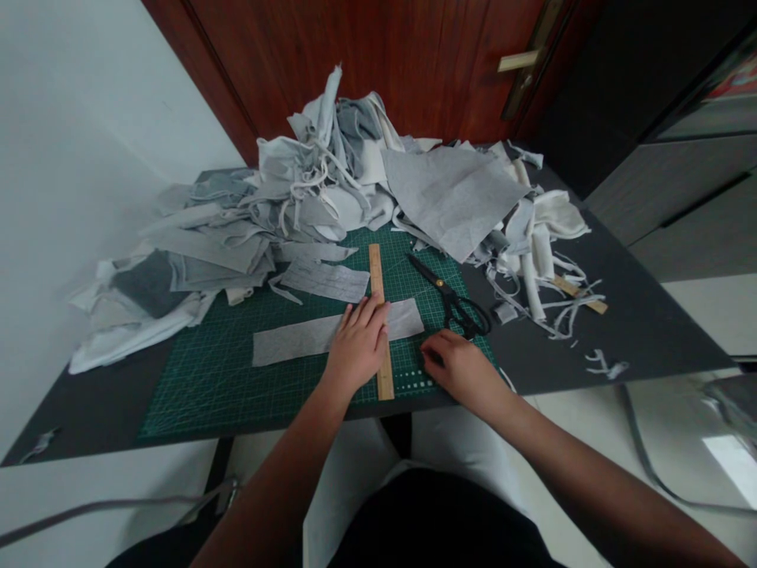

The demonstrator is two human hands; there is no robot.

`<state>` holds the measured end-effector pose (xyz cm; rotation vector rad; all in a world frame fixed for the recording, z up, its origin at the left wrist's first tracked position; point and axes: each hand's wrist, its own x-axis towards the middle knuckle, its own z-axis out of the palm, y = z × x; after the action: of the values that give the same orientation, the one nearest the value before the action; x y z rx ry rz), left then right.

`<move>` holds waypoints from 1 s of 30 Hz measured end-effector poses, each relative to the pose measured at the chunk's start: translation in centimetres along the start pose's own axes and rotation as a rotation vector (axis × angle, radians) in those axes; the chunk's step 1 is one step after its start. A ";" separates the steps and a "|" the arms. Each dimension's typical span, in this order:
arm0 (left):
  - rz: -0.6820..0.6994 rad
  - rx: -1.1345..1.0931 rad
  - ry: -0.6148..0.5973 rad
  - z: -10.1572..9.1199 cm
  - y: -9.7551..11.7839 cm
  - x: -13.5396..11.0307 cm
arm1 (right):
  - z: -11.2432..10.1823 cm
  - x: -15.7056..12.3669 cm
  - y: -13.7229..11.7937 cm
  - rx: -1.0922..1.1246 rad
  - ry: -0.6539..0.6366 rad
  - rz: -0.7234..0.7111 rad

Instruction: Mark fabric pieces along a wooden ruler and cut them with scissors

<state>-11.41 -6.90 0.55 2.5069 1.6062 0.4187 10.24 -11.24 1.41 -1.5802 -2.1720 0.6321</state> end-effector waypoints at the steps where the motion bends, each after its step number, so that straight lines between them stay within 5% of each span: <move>1: 0.005 -0.012 -0.002 0.0 -0.1 0.0 | -0.3 0.2 -0.1 -0.004 -0.032 0.025; 7: 0.029 -0.087 -0.066 -0.3 -1.1 -0.1 | -1.3 1.2 -0.2 0.053 -0.133 0.064; 16: 0.032 -0.037 -0.070 0.0 -1.2 -0.1 | -0.4 4.2 -1.0 0.350 0.121 -0.046; 20: 0.028 -0.032 -0.033 0.3 -1.3 -0.1 | 0.8 6.5 -0.8 0.440 0.139 0.041; 30: 0.044 -0.079 -0.014 0.3 -1.6 -0.1 | 2.2 7.9 -1.0 0.084 0.183 -0.069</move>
<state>-12.71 -6.32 -0.21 2.4844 1.5018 0.4599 5.86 -4.24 0.47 -1.4535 -2.0298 0.5283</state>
